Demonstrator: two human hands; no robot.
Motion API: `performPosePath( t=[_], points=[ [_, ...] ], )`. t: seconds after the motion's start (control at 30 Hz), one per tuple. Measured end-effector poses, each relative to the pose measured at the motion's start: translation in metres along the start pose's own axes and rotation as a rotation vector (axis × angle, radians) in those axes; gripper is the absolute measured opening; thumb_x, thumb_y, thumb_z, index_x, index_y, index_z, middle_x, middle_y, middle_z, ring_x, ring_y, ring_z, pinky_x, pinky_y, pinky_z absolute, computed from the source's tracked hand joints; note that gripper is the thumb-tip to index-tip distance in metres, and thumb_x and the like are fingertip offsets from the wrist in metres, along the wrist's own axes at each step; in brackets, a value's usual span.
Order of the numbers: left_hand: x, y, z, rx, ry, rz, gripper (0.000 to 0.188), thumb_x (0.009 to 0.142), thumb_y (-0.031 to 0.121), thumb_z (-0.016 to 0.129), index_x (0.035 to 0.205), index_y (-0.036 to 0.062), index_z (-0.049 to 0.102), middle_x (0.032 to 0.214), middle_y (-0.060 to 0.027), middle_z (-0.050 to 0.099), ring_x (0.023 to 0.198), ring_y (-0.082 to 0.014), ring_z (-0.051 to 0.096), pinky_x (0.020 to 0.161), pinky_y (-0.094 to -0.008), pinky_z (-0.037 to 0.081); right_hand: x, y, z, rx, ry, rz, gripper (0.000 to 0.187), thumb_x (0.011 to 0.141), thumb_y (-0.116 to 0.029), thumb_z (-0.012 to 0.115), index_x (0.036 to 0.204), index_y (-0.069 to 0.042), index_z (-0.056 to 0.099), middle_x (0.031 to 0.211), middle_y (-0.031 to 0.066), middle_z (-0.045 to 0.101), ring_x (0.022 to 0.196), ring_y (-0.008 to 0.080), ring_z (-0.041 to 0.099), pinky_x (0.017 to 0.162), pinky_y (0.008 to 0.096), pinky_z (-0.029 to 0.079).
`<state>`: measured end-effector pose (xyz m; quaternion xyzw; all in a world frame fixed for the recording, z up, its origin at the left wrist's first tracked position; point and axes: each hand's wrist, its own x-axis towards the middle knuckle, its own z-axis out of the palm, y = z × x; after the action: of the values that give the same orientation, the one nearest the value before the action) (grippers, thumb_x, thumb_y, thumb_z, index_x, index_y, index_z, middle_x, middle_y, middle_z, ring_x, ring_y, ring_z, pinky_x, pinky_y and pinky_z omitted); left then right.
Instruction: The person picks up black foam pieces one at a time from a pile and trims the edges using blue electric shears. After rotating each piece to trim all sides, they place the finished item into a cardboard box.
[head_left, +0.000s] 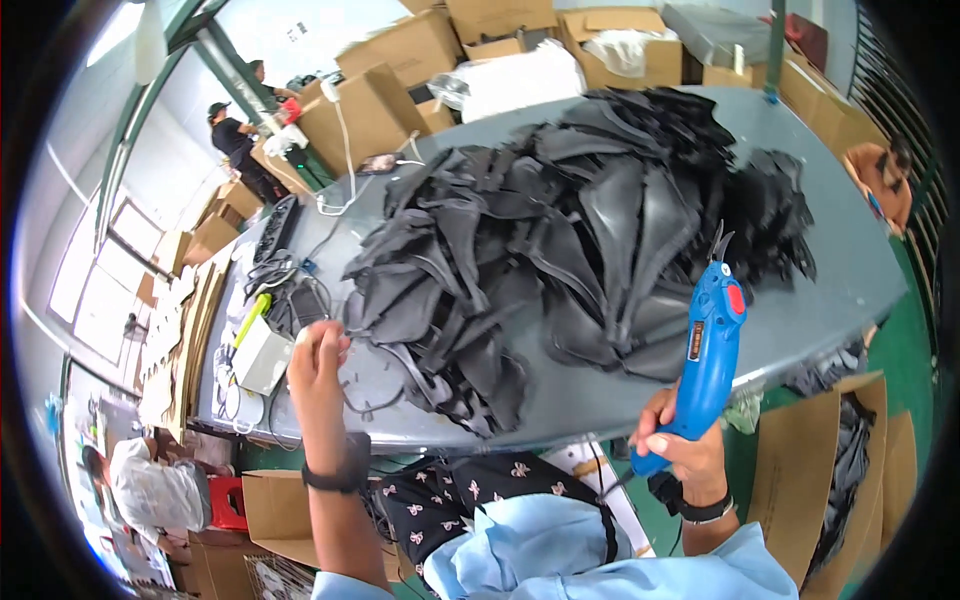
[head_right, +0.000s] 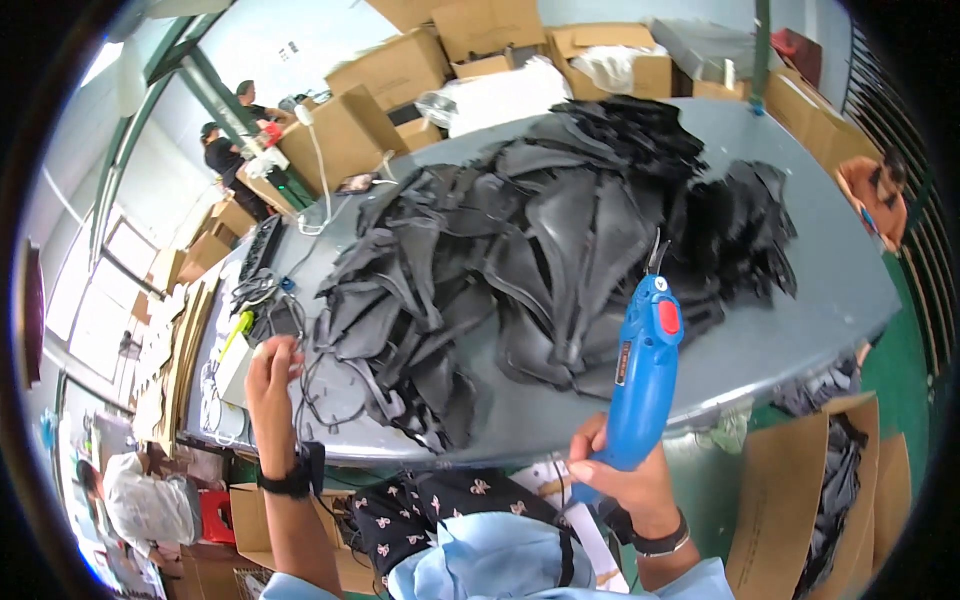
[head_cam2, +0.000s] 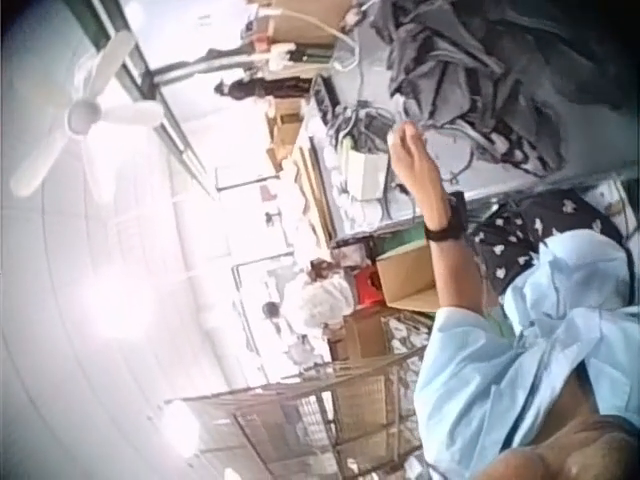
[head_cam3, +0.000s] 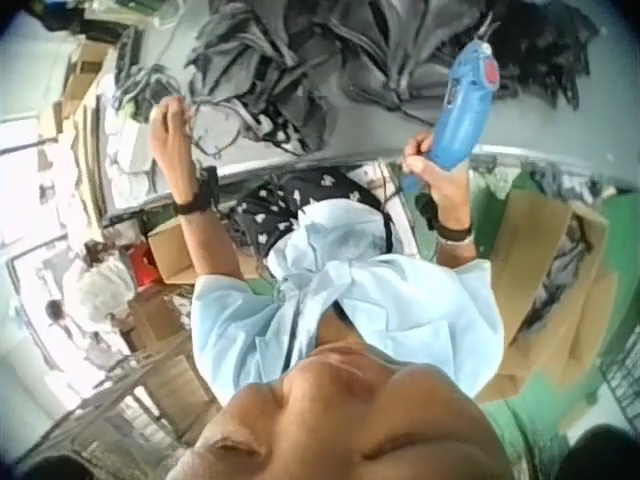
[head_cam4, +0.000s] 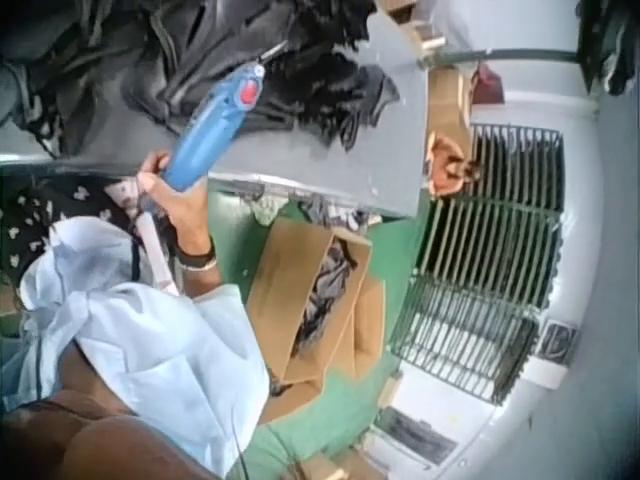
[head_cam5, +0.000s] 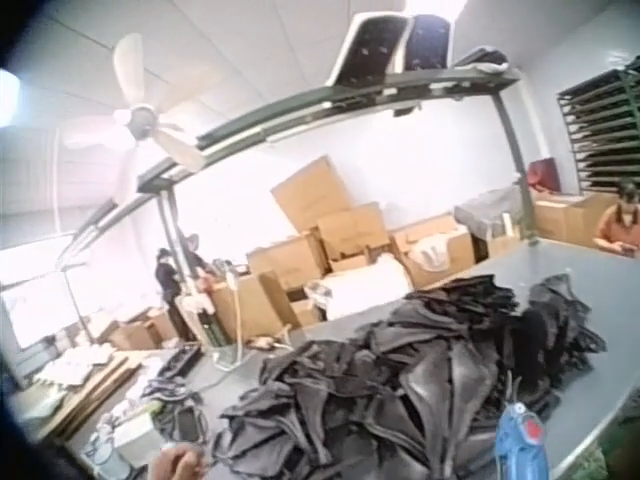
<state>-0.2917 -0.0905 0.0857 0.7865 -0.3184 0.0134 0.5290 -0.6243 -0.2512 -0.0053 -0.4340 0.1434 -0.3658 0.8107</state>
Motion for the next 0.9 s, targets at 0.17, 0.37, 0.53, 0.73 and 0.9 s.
performPosePath(
  t=[0.17, 0.37, 0.53, 0.73, 0.9],
  points=[
    [0.103, -0.067, 0.014, 0.439, -0.123, -0.033, 0.026, 0.085, 0.023, 0.055, 0.096, 0.0007, 0.062, 0.088, -0.0193, 0.065, 0.086, -0.0327, 0.063, 0.076, -0.037, 0.047, 0.027, 0.03, 0.046, -0.05, -0.153, 0.199, 0.023, 0.073, -0.002, 0.071, 0.085, -0.005, 0.052, 0.08, 0.0044, 0.058, 0.072, 0.0121, 0.057, 0.065, 0.0267, 0.046],
    [0.188, -0.146, 0.039, 0.721, -0.09, 0.13, 0.031, 0.079, 0.02, 0.06, 0.105, 0.0045, 0.059, 0.1, -0.0214, 0.06, 0.094, -0.0351, 0.059, 0.082, -0.0386, 0.046, 0.038, 0.069, 0.063, -0.391, -0.343, 0.44, 0.022, 0.073, -0.018, 0.075, 0.075, -0.006, 0.057, 0.07, -0.0025, 0.055, 0.068, 0.006, 0.052, 0.063, 0.0243, 0.043],
    [0.229, -0.162, 0.07, 0.529, -0.506, -0.064, 0.056, 0.079, 0.033, 0.066, 0.122, 0.0005, 0.05, 0.117, -0.0237, 0.056, 0.112, -0.0349, 0.053, 0.093, -0.0354, 0.042, 0.048, 0.073, 0.071, -0.442, -0.297, 0.598, 0.02, 0.071, -0.016, 0.076, 0.077, -0.005, 0.061, 0.074, 0.0014, 0.061, 0.069, 0.0101, 0.057, 0.065, 0.0255, 0.044],
    [0.251, -0.138, 0.04, 0.491, -0.712, -0.203, 0.059, 0.067, 0.03, 0.077, 0.108, -0.0068, 0.056, 0.105, -0.0209, 0.059, 0.1, -0.0286, 0.057, 0.085, -0.0347, 0.044, 0.064, 0.086, 0.088, -0.424, -0.301, 0.564, 0.029, 0.07, -0.023, 0.077, 0.085, -0.005, 0.06, 0.077, 0.003, 0.064, 0.069, 0.0124, 0.061, 0.059, 0.0295, 0.045],
    [0.207, -0.087, -0.017, -0.247, -0.378, -0.27, 0.025, 0.076, 0.015, 0.071, 0.088, -0.0029, 0.058, 0.076, -0.0055, 0.059, 0.067, -0.0127, 0.056, 0.056, -0.0265, 0.044, 0.067, 0.091, 0.099, -0.453, -0.299, 0.571, 0.02, 0.07, -0.016, 0.076, 0.076, -0.004, 0.061, 0.072, 0.0025, 0.062, 0.068, 0.0101, 0.058, 0.064, 0.0254, 0.045]
  ],
)
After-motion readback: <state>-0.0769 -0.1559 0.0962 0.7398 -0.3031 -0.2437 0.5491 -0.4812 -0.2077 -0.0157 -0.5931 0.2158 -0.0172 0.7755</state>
